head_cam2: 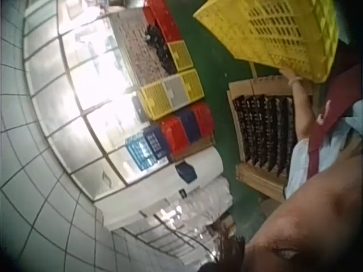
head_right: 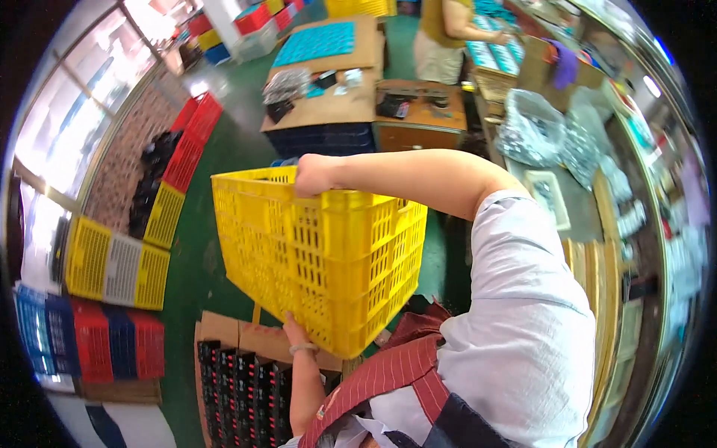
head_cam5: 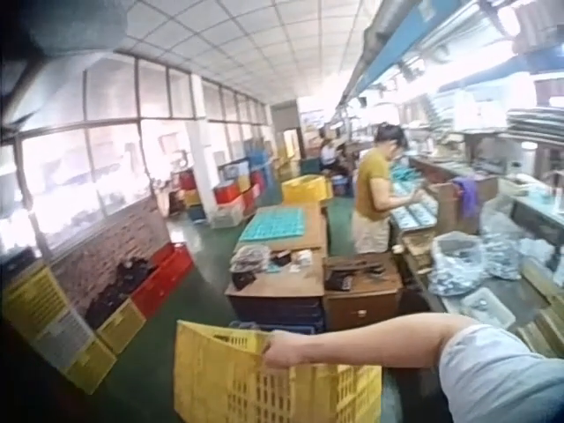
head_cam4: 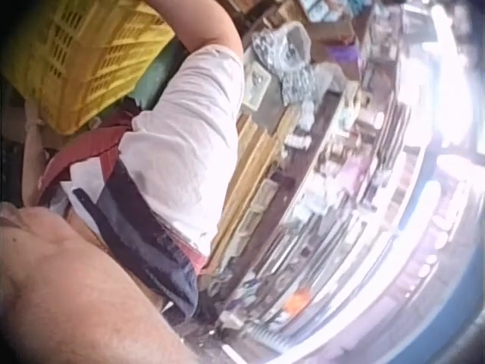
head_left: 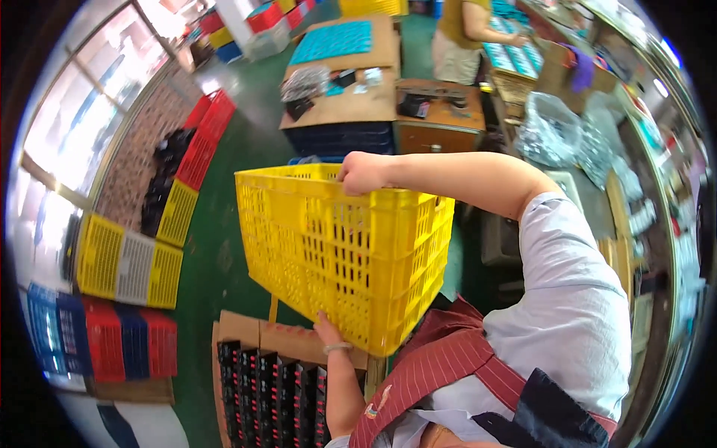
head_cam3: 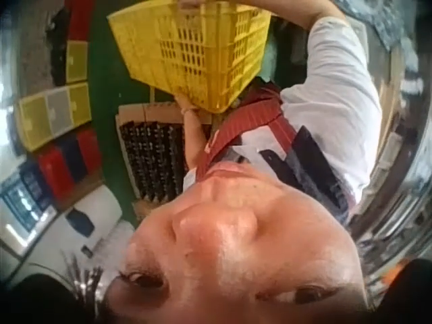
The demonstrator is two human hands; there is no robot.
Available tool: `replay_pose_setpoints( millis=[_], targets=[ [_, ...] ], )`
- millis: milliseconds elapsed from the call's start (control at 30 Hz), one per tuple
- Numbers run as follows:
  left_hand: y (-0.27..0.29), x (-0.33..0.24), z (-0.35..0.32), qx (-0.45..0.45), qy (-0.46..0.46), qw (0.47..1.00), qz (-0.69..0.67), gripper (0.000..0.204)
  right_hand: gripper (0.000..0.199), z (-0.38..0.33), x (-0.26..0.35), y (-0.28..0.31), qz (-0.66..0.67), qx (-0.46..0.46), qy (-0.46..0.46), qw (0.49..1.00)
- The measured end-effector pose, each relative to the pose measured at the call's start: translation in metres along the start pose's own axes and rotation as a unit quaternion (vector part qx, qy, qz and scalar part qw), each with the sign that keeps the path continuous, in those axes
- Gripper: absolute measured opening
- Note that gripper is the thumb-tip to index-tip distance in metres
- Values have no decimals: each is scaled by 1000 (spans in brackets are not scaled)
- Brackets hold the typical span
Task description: The person assembles electronic components by placing small fuses or parts into plastic housings by hand.
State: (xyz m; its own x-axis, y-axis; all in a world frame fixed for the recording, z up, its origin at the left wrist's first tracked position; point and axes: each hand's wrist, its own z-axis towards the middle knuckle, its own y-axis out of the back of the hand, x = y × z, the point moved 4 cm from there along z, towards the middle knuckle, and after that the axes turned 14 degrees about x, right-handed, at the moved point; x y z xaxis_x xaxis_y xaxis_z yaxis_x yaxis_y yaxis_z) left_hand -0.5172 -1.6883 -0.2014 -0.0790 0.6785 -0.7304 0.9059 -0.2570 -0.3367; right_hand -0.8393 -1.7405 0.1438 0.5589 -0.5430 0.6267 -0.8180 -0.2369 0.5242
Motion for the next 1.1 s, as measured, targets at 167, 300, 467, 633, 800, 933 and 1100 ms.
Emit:
replay_pose_setpoints(
  millis=[167, 300, 467, 633, 800, 933, 1100],
  targets=[
    [-24, -25, -64, 120, -63, 991, 10, 53, 27, -169, 24, -16, 76, -72, 27, 994],
    [-98, -94, -142, 304, -110, 946, 6, 38, 25, -335, 5, -11, 85, -172, 83, 978],
    [-208, -176, -285, 393, -219, 881, 148, 38, 27, -589, -33, -52, 281, -353, 191, 872],
    [-351, -224, -484, 500, -290, 798, 172, 62, 42, -807, -108, -113, 375, -455, 342, 732],
    [-482, -205, -656, 637, -349, 646, 234, 57, 41, -960, -204, -199, 440, -513, 459, 577],
    [-533, -165, -719, 676, -358, 576, 287, 51, 50, -1000, -255, -259, 533, -450, 545, 465],
    [-530, -154, -733, 689, -378, 557, 267, 45, 55, -977, -278, -282, 546, -422, 561, 457]
  ],
)
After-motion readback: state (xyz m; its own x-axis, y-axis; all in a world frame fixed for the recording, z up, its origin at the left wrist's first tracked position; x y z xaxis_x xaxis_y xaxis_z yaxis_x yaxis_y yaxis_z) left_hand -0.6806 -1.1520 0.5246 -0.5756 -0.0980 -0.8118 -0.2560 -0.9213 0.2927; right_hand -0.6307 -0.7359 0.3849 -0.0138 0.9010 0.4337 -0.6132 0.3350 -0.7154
